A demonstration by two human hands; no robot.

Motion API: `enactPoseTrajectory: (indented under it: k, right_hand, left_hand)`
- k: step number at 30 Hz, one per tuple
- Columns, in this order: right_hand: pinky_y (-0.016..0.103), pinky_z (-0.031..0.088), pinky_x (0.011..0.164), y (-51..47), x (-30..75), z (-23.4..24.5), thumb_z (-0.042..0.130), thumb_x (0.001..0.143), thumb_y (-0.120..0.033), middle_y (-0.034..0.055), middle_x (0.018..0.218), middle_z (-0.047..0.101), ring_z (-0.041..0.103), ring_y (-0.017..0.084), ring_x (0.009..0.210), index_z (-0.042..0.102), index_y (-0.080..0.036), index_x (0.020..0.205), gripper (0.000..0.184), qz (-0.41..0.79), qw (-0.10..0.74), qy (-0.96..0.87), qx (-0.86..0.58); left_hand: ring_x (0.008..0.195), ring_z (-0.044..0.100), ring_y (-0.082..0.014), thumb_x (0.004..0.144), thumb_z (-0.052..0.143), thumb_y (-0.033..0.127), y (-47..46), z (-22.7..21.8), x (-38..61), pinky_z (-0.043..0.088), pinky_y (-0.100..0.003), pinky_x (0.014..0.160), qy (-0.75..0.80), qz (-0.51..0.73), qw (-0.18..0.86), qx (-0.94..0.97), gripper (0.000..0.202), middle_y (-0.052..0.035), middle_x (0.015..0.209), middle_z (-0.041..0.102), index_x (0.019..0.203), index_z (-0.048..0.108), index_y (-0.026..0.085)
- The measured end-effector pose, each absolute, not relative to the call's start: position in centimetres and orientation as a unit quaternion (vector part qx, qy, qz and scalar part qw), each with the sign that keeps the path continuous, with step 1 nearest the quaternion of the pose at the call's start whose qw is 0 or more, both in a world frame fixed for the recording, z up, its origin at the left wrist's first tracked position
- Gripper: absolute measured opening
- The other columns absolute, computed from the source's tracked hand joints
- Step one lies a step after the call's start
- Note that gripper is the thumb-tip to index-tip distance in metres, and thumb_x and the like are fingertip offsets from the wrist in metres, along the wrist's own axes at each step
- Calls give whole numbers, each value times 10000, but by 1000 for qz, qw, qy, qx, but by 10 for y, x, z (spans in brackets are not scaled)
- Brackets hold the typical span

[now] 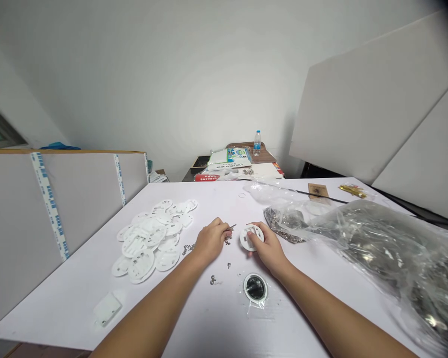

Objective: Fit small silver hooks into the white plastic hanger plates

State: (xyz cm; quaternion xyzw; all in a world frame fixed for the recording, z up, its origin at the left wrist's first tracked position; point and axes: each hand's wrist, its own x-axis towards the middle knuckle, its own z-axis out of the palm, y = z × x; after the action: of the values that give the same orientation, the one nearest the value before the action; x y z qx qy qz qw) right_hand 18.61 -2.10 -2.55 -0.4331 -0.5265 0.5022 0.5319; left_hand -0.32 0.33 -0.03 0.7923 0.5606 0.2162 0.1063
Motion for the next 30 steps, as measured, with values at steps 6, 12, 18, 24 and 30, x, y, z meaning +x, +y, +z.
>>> enactPoseTrajectory:
  k: [6, 12, 18, 24, 30]
  right_hand:
    - [261, 493, 464, -23, 187, -25, 556, 847, -375, -26, 719, 633, 584, 131, 443, 560, -199, 1025, 251, 498, 520, -541, -435]
    - [243, 489, 453, -25, 186, -30, 492, 780, -218, -41, 756, 634, 572, 113, 431, 530, -225, 1169, 391, 500, 497, -550, -447]
    - [251, 491, 463, -27, 185, -30, 529, 802, -249, -22, 821, 650, 574, 112, 446, 517, -232, 1163, 361, 472, 487, -585, -444]
    - [266, 480, 490, -30, 186, -25, 538, 843, -291, -15, 804, 662, 566, 120, 449, 550, -233, 1183, 345, 435, 468, -627, -446]
    - [285, 469, 631, -31, 188, -21, 605, 808, -272, -2, 813, 677, 611, 165, 641, 550, -207, 1226, 427, 342, 465, -664, -476]
  left_hand:
    - [784, 542, -153, 938, 434, 343, 3, 3, -3, 412, -267, 725, 517, 354, 215, 749, 242, -16, 824, 560, 786, 548, 192]
    - [691, 516, -130, 903, 496, 461, 3, 0, 1, 401, -252, 662, 492, 397, 381, 675, 299, -1, 764, 581, 895, 582, 174]
    - [713, 522, -126, 881, 545, 457, 1, 3, 2, 410, -250, 693, 467, 409, 401, 673, 303, -8, 773, 591, 851, 589, 160]
    - [637, 466, -108, 900, 520, 440, -5, 7, 2, 372, -237, 628, 457, 398, 375, 702, 284, 17, 706, 539, 820, 545, 169]
    - [607, 424, -108, 897, 527, 448, -6, 5, 2, 339, -243, 596, 466, 368, 336, 731, 296, 11, 706, 566, 830, 586, 166]
